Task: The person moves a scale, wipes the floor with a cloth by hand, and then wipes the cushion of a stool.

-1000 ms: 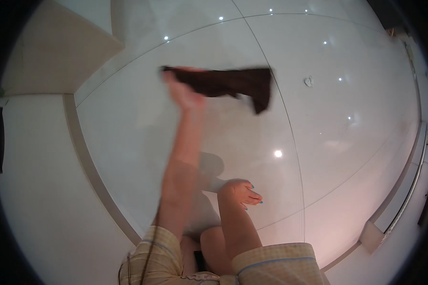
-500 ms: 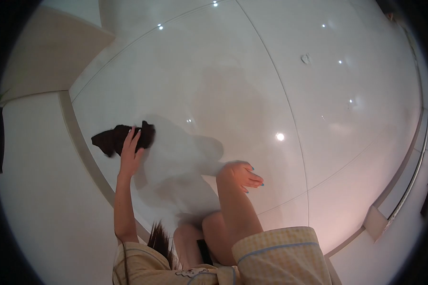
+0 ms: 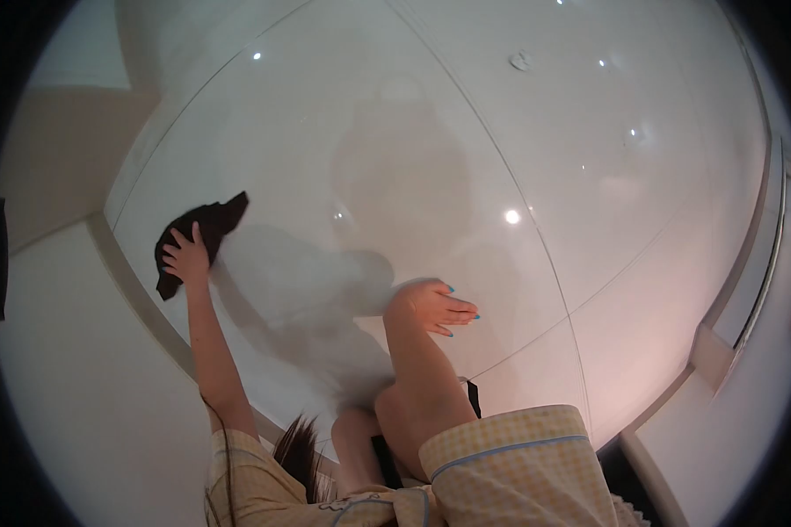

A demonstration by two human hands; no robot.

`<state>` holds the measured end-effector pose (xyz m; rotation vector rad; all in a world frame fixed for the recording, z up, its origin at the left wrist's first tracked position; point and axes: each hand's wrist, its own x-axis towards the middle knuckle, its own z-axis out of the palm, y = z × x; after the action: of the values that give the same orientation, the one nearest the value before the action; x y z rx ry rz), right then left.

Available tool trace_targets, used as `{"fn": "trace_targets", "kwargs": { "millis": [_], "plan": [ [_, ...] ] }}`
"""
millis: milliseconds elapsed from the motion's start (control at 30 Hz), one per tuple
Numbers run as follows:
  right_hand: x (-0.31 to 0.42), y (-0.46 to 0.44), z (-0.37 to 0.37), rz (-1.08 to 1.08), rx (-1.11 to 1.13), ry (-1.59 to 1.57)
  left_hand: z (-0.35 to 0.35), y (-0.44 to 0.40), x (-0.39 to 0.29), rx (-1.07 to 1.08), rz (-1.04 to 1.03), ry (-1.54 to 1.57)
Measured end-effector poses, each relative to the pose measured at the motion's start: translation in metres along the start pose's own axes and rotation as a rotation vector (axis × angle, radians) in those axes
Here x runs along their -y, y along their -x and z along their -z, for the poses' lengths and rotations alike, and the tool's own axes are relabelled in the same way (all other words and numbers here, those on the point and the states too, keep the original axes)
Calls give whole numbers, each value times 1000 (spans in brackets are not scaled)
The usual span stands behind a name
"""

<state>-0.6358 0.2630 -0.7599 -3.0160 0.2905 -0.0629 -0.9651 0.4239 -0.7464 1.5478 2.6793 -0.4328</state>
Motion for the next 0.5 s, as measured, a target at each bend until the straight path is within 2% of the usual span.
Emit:
{"fn": "trace_targets", "kwargs": {
  "millis": [33,67,100,233,300,367,433,467,500],
  "plan": [
    [2,-2,1,-20,-7,7,13,-11,-15,111,62,14],
    [7,-2,4,-45,-14,13,22,-25,-29,188,109,163],
    [11,-3,6,-71,-19,20,22,-37,-41,166,92,252],
    [13,2,14,-156,-19,72,27,-73,-74,81,-204,218],
    [13,4,17,-187,-8,98,38,-66,-103,-123,-272,188],
    [10,6,22,-211,7,117,44,-78,-114,-664,-888,-244],
    [10,4,22,-235,24,140,51,-66,-152,-587,-746,-203],
    [10,4,22,-245,33,149,60,-55,-171,-589,-761,-212],
    [10,4,21,-256,37,156,75,-38,-193,-445,-761,46]
  ]
}}
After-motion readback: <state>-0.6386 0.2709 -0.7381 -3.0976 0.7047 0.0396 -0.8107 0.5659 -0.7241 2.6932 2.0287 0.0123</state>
